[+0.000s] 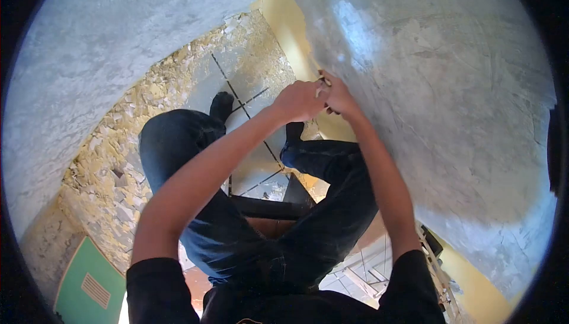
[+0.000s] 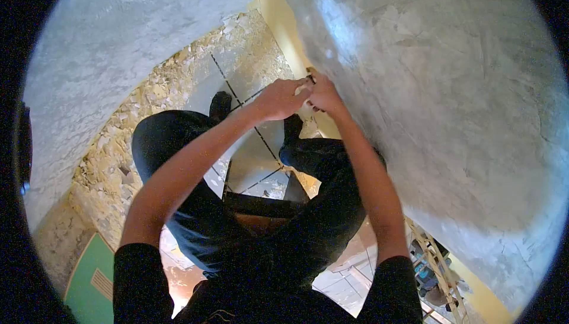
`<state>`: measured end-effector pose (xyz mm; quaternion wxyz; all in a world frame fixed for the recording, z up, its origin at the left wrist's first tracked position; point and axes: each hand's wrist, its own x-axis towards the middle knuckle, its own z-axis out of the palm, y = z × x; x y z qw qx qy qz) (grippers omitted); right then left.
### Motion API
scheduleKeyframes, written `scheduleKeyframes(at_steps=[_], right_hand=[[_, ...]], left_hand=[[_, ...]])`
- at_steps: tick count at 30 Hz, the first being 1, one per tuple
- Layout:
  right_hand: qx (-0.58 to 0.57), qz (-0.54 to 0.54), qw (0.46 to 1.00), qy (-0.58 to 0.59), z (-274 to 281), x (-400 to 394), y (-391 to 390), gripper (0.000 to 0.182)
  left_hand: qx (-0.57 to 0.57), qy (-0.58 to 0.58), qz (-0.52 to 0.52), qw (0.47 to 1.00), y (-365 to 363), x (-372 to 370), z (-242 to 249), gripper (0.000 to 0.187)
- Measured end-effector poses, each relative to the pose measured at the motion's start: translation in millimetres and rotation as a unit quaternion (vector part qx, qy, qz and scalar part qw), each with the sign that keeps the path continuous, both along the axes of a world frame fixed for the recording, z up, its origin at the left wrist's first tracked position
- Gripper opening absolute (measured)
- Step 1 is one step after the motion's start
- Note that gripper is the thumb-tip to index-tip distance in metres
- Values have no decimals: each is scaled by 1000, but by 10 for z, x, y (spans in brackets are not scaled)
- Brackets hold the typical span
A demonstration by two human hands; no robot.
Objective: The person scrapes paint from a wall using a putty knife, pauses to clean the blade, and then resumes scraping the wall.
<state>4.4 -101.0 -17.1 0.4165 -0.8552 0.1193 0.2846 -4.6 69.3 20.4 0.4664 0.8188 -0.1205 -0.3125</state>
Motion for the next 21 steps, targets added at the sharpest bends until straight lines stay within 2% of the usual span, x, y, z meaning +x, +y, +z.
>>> scheduleKeyframes(at_steps=[1,2,3,4,5,6,8,9,10,11,13,17,19,21], right_hand=[[-15,-8,998,52,87,44,3,50],[-16,-35,998,59,200,67,56,51],[-18,-32,998,60,135,52,53,51],[10,-75,996,51,24,36,32,51],[38,-119,991,44,-71,41,17,51],[37,-117,991,48,-138,33,36,51],[128,-219,965,68,-269,-12,83,49],[125,-222,964,70,-278,-18,89,49],[111,-190,973,65,-260,-16,102,47],[100,-155,981,58,-248,8,118,46],[98,-171,980,34,-274,91,134,44],[103,-207,973,0,-412,110,53,40],[120,-220,968,2,-471,70,29,40],[69,-195,978,29,-422,84,79,42]], left_hand=[[40,-4,-76,996,37,-8,114,54],[39,-1,-73,997,44,-29,59,54],[30,-5,-77,997,39,-36,-27,53],[21,-9,-81,996,26,-28,-111,52],[19,-8,-78,997,-40,18,-214,52],[32,3,-44,998,-146,69,-346,53],[46,20,-13,999,-262,64,-721,55],[120,-161,-22,979,-312,17,-978,60],[188,-338,-31,922,-361,-8,-1110,67],[186,-340,-33,921,-409,16,-1054,67],[145,-212,-23,966,-498,121,-868,81],[139,-198,-38,970,-536,217,-861,93],[98,-225,-10,969,-525,169,-978,92],[136,-245,17,960,-455,150,-858,74]])
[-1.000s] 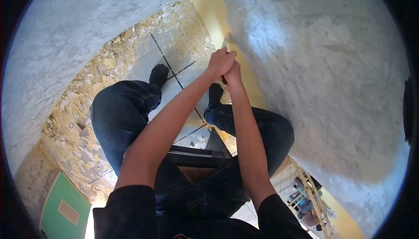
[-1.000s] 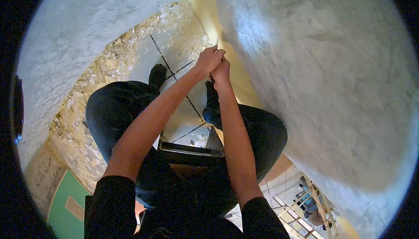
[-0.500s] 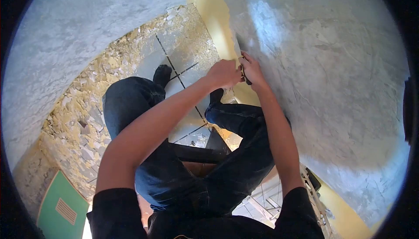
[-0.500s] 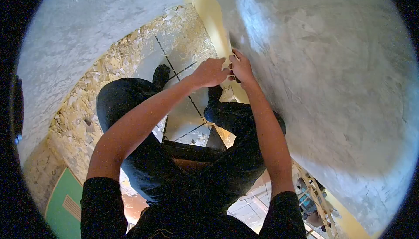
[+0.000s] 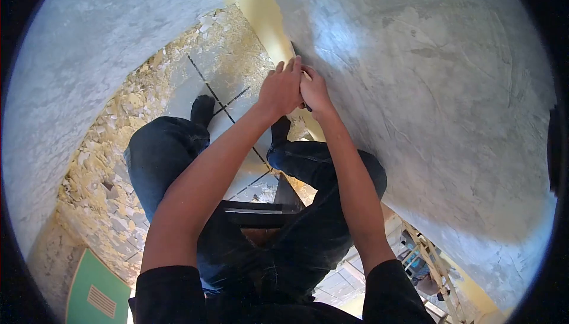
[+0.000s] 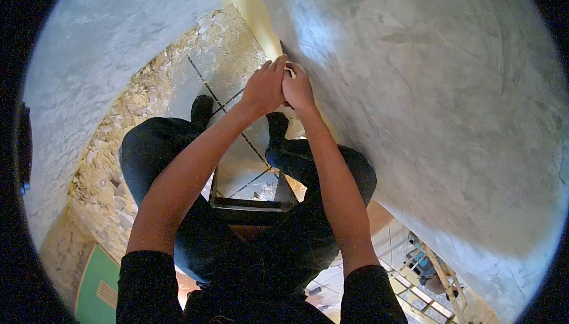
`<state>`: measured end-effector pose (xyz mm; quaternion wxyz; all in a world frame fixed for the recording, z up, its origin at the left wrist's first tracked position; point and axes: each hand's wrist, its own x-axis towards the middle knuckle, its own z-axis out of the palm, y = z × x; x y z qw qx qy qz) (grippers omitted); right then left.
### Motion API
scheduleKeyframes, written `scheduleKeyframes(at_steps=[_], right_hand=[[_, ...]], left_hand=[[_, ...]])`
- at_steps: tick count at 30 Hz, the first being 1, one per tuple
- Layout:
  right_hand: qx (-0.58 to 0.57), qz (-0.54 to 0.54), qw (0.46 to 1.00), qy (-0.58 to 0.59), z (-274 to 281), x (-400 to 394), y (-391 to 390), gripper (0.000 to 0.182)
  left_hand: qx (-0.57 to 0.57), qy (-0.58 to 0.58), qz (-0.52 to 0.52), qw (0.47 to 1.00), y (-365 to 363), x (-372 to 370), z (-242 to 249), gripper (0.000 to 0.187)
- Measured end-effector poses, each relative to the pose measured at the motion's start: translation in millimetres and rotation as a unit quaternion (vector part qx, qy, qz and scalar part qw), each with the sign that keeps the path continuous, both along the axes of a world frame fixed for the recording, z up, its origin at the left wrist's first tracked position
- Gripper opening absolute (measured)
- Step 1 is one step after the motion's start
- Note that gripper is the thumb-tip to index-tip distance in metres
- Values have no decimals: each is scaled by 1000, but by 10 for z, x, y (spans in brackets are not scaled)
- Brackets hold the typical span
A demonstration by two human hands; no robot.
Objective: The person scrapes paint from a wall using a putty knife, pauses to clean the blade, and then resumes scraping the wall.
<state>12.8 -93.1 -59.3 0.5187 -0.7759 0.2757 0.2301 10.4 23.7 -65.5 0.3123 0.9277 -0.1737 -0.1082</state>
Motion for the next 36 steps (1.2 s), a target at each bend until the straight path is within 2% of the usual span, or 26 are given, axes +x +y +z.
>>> scheduleKeyframes(at_steps=[1,3,7,9,13,16,20,22,23,25,26,28,31,35,36], right_hand=[[1,-4,1000,-2,35,1,42,42],[-70,22,997,-3,114,-28,116,44],[-69,29,997,-15,181,-67,80,47],[-65,21,998,12,248,-102,36,47],[-53,13,998,35,356,-169,-78,46],[5,-25,998,52,303,-160,-74,43],[19,-61,997,30,163,-258,101,41],[17,-73,997,23,146,-297,164,41],[25,-82,996,30,209,-287,203,40],[33,-88,995,37,231,-276,226,39],[25,-76,996,31,218,-278,221,39],[18,-66,997,27,186,-304,208,38],[48,-81,995,41,245,-299,184,38],[87,-117,988,46,292,-306,145,37],[101,-130,985,44,287,-313,133,37]], left_hand=[[1,-2,-4,1000,41,28,72,74],[109,77,-19,991,110,94,230,51],[88,85,7,992,111,132,204,37],[94,141,-34,985,98,169,294,29],[21,120,-45,992,65,131,24,31],[-8,161,-42,986,109,151,-48,31],[-55,177,37,982,79,107,-253,31],[-227,151,121,954,17,87,-398,26],[-228,152,123,954,-32,70,-431,26],[-303,137,173,927,-133,62,-491,27],[-303,137,176,926,-131,77,-441,27],[-213,161,116,957,-119,82,-343,32],[-186,148,70,969,-132,79,-416,36],[-167,131,39,976,-125,94,-352,34],[-226,166,82,956,-131,97,-304,32]])
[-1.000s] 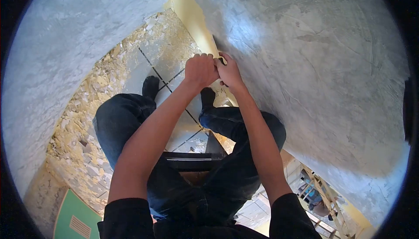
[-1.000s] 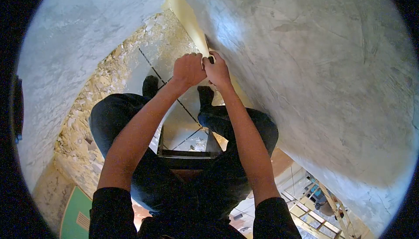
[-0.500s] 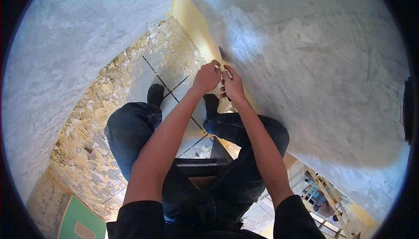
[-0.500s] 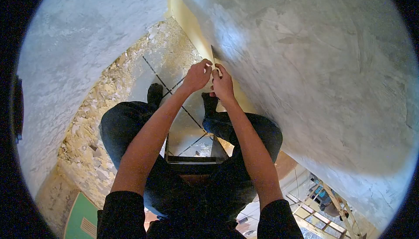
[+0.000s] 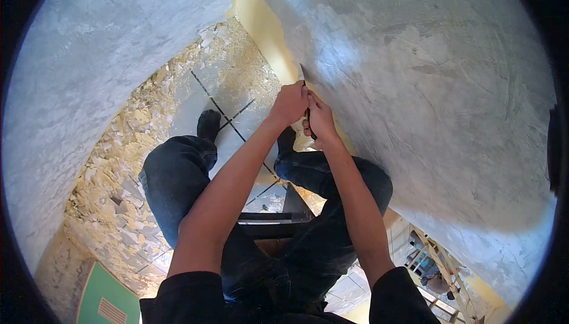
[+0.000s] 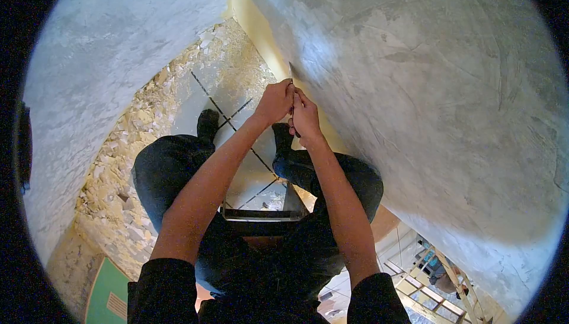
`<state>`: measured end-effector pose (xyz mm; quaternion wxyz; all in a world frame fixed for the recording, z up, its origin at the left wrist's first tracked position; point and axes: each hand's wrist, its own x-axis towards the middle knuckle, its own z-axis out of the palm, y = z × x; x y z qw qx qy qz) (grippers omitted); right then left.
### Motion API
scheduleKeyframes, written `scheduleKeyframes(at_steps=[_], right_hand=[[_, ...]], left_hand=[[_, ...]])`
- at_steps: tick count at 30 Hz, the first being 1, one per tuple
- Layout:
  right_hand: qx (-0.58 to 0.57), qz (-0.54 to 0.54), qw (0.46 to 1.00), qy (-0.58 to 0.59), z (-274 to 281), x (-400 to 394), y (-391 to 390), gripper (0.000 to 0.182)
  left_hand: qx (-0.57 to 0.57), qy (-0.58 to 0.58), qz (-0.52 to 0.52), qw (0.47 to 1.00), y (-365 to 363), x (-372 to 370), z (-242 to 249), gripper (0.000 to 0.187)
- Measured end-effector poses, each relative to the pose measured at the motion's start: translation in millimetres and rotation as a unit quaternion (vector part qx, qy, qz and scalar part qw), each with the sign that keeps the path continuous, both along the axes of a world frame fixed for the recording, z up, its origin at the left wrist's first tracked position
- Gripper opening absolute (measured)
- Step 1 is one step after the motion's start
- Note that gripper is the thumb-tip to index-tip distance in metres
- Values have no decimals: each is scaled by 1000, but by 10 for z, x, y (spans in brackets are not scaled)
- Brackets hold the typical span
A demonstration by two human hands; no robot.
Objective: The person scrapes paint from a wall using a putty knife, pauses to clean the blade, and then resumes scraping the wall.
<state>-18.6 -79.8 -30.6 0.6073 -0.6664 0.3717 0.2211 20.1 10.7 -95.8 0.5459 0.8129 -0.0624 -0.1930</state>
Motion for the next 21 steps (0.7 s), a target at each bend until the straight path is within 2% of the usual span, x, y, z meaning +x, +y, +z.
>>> scheduleKeyframes(at_steps=[1,2,4,8,10,11,12,13,14,16,18,19,21], right_hand=[[1,0,1000,1,-13,-4,-2,37],[-20,10,1000,-3,-41,-2,2,37],[-37,21,999,-7,-122,70,29,37],[-55,15,998,-15,-221,84,44,37],[-51,9,999,-13,-284,108,76,36],[-58,12,998,-28,-347,134,67,35],[-67,13,997,-42,-367,148,51,34],[-72,12,997,-39,-382,152,35,34],[-69,11,997,-35,-367,193,56,33],[-63,11,997,-32,-275,177,83,32],[-8,-63,998,-11,-178,98,146,32],[-3,-56,998,-9,-199,119,193,32],[2,-58,998,-8,-230,94,201,32]], left_hand=[[-55,42,44,997,-1,0,45,30],[-54,43,45,997,-13,-10,30,30],[-99,41,120,987,-20,-12,-7,28],[-69,70,128,987,-62,-3,-30,33],[-28,1,101,994,-82,-15,-79,30],[3,-50,99,994,-93,-21,-146,23],[-1,-46,98,994,-48,8,-89,23],[-78,84,85,990,22,42,-37,21],[-154,210,73,963,54,76,-21,20],[-191,237,80,949,9,29,-117,20],[-232,239,91,938,50,22,-139,22],[-229,239,99,938,104,36,-173,22],[-231,273,30,933,147,34,-110,25]])
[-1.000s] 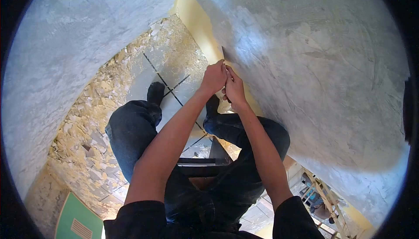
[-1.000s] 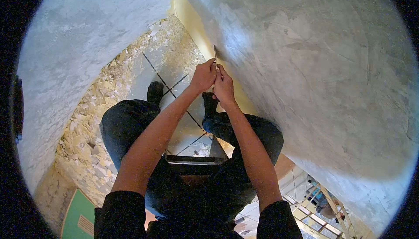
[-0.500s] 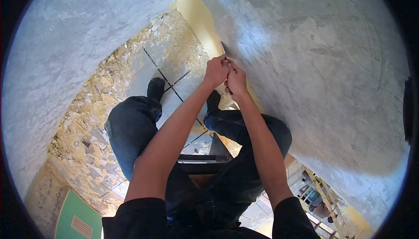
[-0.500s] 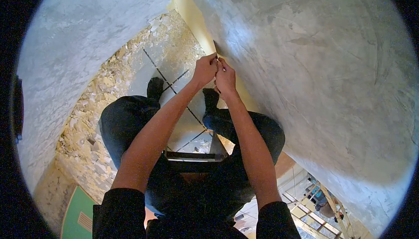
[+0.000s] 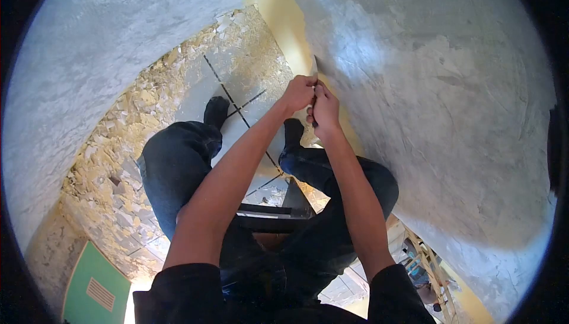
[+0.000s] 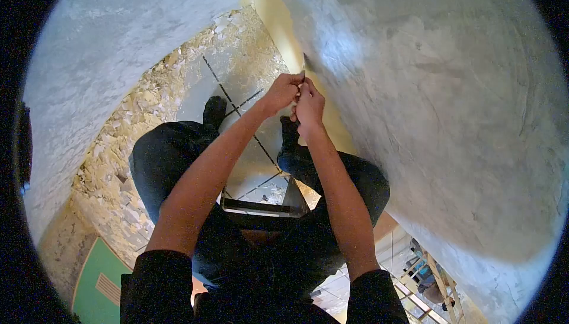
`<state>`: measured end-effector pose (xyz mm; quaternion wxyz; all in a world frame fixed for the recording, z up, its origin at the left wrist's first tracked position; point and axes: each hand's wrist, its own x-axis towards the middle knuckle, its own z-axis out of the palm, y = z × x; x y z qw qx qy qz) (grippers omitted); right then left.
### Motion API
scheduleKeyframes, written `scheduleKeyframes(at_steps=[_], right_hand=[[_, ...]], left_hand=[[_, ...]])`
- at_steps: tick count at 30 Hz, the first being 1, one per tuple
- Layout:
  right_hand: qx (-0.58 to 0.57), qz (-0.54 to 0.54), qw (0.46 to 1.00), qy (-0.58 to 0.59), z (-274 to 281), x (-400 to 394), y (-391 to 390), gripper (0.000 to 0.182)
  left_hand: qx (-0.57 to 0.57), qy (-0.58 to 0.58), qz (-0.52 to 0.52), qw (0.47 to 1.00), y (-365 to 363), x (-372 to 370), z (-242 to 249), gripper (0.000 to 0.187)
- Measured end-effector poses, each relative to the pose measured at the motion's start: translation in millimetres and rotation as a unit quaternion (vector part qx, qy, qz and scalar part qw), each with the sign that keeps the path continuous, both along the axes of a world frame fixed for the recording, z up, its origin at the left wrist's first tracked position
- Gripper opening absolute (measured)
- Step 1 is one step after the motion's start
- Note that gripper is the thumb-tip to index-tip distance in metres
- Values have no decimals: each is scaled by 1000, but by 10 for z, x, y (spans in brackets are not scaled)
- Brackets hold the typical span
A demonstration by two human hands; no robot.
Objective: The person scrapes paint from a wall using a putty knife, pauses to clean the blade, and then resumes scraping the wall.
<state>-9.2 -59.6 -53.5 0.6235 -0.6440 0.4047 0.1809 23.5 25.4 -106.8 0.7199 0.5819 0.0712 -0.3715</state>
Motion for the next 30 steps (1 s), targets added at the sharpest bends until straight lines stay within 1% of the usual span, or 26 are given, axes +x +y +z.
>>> scheduleKeyframes(at_steps=[1,3,4,7,8,10,13,16,19,20,23,24,25,27,28,30], right_hand=[[-2,-2,1000,3,-20,8,-4,32],[-26,21,999,-7,-63,115,18,32],[-23,7,1000,-6,-59,106,7,32],[1,-8,1000,-2,29,26,-24,33],[2,-6,1000,0,-19,63,8,33],[-42,3,999,-7,-162,114,41,34],[-51,6,998,-24,-208,87,-14,34],[-24,-1,1000,-8,-133,57,7,38],[-41,13,999,-25,-326,84,-8,37],[-44,10,999,-24,-270,62,-42,37],[-16,5,999,-29,-147,113,-64,36],[-18,-8,1000,-23,-149,74,-45,36],[-21,-22,999,-15,-157,45,-38,35],[-22,-11,999,-21,-296,129,-38,35],[-20,-3,999,-27,-356,132,-50,35],[-35,0,999,-22,-313,49,-83,35]], left_hand=[[-2,3,-2,1000,-11,-30,34,25],[-59,26,70,995,-34,-12,-2,26],[-47,35,32,998,-24,22,-32,24],[-13,35,63,997,-105,5,-57,21],[-12,38,65,997,-71,13,-66,21],[-80,54,63,993,-22,11,-55,20],[-92,72,32,993,-33,19,-20,20],[-81,70,37,994,-19,30,45,21],[-70,75,53,993,-3,3,7,21],[-92,83,46,991,-22,23,-16,23],[-103,82,49,990,-58,45,14,23],[-75,69,34,994,-45,47,45,22],[-75,70,39,994,2,49,59,22],[-93,105,25,990,18,27,39,24],[-79,105,40,991,-10,34,25,28],[-67,118,55,989,-134,-18,-44,27]])
